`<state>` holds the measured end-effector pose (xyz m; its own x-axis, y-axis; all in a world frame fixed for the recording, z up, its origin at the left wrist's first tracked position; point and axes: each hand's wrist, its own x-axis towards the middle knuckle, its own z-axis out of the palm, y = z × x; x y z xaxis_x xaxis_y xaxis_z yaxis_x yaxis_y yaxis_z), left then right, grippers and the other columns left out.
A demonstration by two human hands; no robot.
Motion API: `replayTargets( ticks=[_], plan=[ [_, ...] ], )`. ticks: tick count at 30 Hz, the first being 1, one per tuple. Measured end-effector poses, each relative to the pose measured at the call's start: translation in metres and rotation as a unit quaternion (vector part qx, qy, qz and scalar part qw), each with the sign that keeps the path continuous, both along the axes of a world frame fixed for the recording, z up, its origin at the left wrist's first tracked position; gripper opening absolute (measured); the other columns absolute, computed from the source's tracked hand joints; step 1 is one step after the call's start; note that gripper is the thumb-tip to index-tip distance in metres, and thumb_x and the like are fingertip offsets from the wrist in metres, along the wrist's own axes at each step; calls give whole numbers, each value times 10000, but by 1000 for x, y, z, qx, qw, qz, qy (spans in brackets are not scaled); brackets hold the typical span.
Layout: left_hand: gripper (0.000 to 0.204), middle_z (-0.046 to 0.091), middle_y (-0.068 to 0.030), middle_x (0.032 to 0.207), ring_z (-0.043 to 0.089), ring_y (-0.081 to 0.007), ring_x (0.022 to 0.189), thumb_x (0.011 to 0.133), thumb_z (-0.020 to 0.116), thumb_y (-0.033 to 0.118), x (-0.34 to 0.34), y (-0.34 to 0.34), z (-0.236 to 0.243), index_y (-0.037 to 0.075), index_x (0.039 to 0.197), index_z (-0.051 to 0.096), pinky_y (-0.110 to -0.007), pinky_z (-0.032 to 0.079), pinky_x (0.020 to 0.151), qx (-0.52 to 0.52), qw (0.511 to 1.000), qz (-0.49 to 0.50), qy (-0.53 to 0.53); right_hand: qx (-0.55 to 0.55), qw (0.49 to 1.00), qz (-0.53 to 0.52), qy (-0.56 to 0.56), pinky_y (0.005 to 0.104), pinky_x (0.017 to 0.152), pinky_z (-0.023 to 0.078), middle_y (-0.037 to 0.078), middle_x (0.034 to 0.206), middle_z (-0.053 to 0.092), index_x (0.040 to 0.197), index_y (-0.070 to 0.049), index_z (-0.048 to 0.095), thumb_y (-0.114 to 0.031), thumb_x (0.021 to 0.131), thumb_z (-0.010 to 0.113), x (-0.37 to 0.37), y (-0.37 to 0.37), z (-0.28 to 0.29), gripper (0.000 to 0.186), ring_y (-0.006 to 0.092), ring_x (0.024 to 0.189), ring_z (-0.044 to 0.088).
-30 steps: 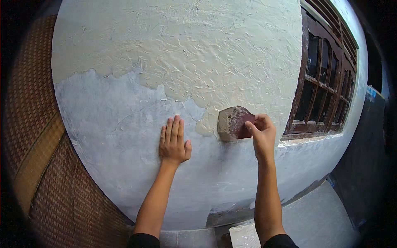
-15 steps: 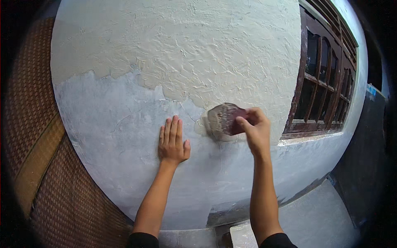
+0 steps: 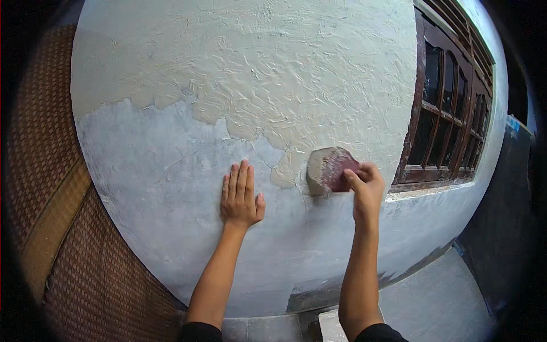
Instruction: The person applies wall putty to a damaged section of an interior wall using a scraper.
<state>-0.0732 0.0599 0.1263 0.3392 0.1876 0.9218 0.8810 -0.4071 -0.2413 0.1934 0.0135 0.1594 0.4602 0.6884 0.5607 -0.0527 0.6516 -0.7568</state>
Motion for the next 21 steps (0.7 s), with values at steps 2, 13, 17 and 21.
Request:
replayTargets(
  ticks=[2, 13, 17, 21],
  plan=[
    [641, 315, -185, 1464, 290, -371, 1353, 839, 428, 275, 1, 0, -3, -26, 1395, 319, -500, 216, 1099, -3, 1000, 4, -4, 49, 993, 53, 93, 224, 682, 467, 56, 853, 625, 960, 1, 566, 33, 771, 685, -2, -9, -5, 226, 111, 763, 588],
    [619, 333, -169, 1459, 300, -350, 1354, 848, 402, 287, 3, 1, -2, -13, 1387, 348, -478, 222, 1101, 5, 1000, 5, -10, 36, 991, 58, 113, 211, 660, 451, 42, 840, 612, 951, -3, 563, 23, 779, 693, -19, -10, -11, 217, 89, 751, 568],
    [631, 304, -179, 1472, 266, -372, 1365, 846, 406, 273, 2, 2, 0, -26, 1395, 321, -503, 204, 1102, 1, 1000, -9, -5, 29, 992, 63, 101, 202, 644, 437, 35, 844, 610, 970, -6, 567, 19, 783, 692, -26, 0, -18, 227, 86, 747, 561],
    [631, 306, -180, 1471, 264, -370, 1367, 846, 409, 276, 2, 3, -1, -27, 1393, 325, -502, 203, 1103, 0, 1000, -5, -5, 18, 990, 33, 136, 211, 655, 439, 42, 848, 600, 973, -5, 560, 13, 770, 705, -15, -9, -38, 250, 98, 747, 559]
  ],
)
